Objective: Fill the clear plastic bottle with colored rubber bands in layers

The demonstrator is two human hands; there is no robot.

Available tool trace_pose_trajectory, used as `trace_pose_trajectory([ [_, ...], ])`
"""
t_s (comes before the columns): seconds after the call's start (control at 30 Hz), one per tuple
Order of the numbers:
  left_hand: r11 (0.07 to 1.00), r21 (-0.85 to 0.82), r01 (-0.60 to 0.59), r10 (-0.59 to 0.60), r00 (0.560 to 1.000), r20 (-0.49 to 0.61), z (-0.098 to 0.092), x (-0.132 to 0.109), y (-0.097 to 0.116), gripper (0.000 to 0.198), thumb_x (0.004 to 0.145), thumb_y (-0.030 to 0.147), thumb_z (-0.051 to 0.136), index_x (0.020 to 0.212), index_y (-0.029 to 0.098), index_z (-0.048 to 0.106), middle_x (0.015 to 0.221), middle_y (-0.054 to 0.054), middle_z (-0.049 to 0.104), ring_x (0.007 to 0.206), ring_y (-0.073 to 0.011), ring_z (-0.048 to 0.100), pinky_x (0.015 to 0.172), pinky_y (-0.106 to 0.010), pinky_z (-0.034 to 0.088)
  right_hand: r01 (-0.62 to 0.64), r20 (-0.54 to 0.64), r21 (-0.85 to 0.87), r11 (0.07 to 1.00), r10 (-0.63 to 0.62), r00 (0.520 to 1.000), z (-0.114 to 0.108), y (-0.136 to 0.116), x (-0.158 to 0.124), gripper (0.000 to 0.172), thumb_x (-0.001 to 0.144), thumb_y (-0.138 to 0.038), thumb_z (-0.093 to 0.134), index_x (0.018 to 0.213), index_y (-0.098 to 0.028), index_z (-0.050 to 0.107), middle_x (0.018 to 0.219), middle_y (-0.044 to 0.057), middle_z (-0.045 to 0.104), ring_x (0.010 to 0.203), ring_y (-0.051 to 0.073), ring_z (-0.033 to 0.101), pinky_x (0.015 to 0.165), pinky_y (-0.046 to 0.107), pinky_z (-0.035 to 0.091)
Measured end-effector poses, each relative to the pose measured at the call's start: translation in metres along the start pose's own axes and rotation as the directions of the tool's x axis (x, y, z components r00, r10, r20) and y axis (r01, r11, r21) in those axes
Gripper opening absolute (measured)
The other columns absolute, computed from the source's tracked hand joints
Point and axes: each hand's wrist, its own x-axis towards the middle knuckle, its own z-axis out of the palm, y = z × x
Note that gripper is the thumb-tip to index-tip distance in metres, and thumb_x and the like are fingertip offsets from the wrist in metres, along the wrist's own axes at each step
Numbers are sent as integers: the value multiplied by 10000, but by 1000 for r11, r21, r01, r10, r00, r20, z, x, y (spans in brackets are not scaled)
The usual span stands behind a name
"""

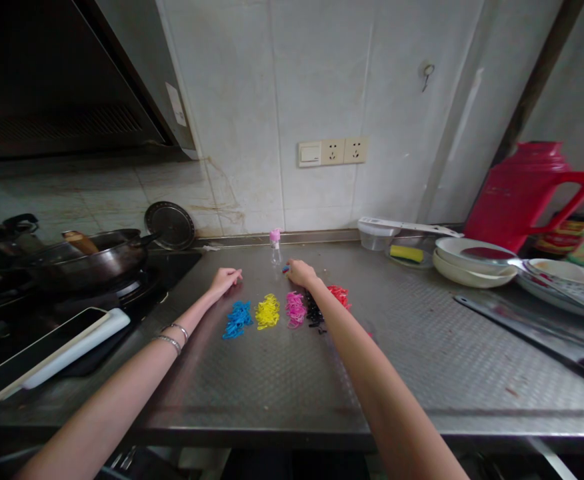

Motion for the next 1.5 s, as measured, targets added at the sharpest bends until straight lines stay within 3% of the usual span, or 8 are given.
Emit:
trace_pose_trajectory([
  [0.4, 1000, -6, -6, 6, 1000, -5, 0, -1, 0, 320, 732, 371, 451, 573, 131, 590, 427, 21, 472, 421, -87, 430, 469, -203, 308, 9, -9, 6, 1000, -9, 1000, -6, -6, -3, 415, 746, -165, 455, 1157, -194, 508, 997, 109, 628, 882, 207, 581, 653, 248, 422],
  [0.53, 1000, -15, -9, 9, 1000, -5, 1, 0, -2, 331, 736, 377, 443, 578, 128, 592, 425, 26, 457, 412, -84, 414, 461, -203, 304, 155, -54, 134, 979, -149, 987, -10, -13, -11, 405, 719, -131, 480, 1119, -161, 538, 860, 65, 650, 775, 148, 580, 662, 208, 405],
  [0.7, 1000, -16, -5, 5, 1000, 2, 2, 1, -3, 322, 726, 375, 458, 576, 126, 596, 420, 25, 457, 407, -82, 407, 444, -200, 288, 383, -57, 247, 890, -382, 923, -12, -40, -39, 406, 690, -82, 455, 1071, -152, 577, 696, 9, 630, 615, 96, 541, 592, 177, 381],
  [0.9, 1000, 4, 0, 0, 1000, 14, 1, -2, 0, 322, 722, 379, 457, 584, 127, 601, 428, 20, 473, 401, -83, 413, 438, -199, 289, 429, 23, 206, 879, -443, 896, -25, -50, -68, 373, 698, -119, 481, 1041, -186, 610, 829, 46, 649, 693, 121, 559, 617, 192, 387],
  [1.03, 1000, 18, -6, 6, 999, 33, -1, -5, 5, 325, 718, 372, 451, 549, 129, 584, 426, 11, 486, 416, -87, 436, 456, -200, 305, 419, -57, 222, 880, -417, 907, -45, -24, -84, 365, 703, -134, 476, 1043, -175, 600, 839, 41, 644, 700, 123, 558, 656, 209, 405],
  [1.23, 998, 64, -14, 11, 999, 47, 0, -4, 12, 262, 683, 304, 474, 509, 139, 578, 402, 2, 499, 412, -100, 450, 453, -211, 296, 259, -136, 216, 942, -233, 963, -79, 51, -138, 286, 749, -222, 469, 982, -168, 625, 863, 47, 653, 736, 139, 574, 678, 230, 424],
  [1.37, 964, 198, -177, 171, 984, 48, 10, 1, 26, 232, 682, 293, 498, 564, 140, 626, 543, -31, 611, 542, -129, 531, 522, -223, 341, 90, -175, 204, 975, -54, 983, -89, 97, -169, 289, 769, -273, 459, 967, -157, 635, 834, 55, 663, 725, 152, 586, 680, 248, 437],
  [1.5, 911, 246, -330, 305, 943, 133, 33, 6, 49, 201, 682, 254, 516, 700, 137, 678, 712, -58, 660, 649, -143, 569, 618, -232, 398, 36, -197, 207, 978, 6, 980, -88, 117, -184, 285, 767, -283, 461, 947, -155, 642, 846, 60, 669, 725, 157, 595, 689, 255, 448],
])
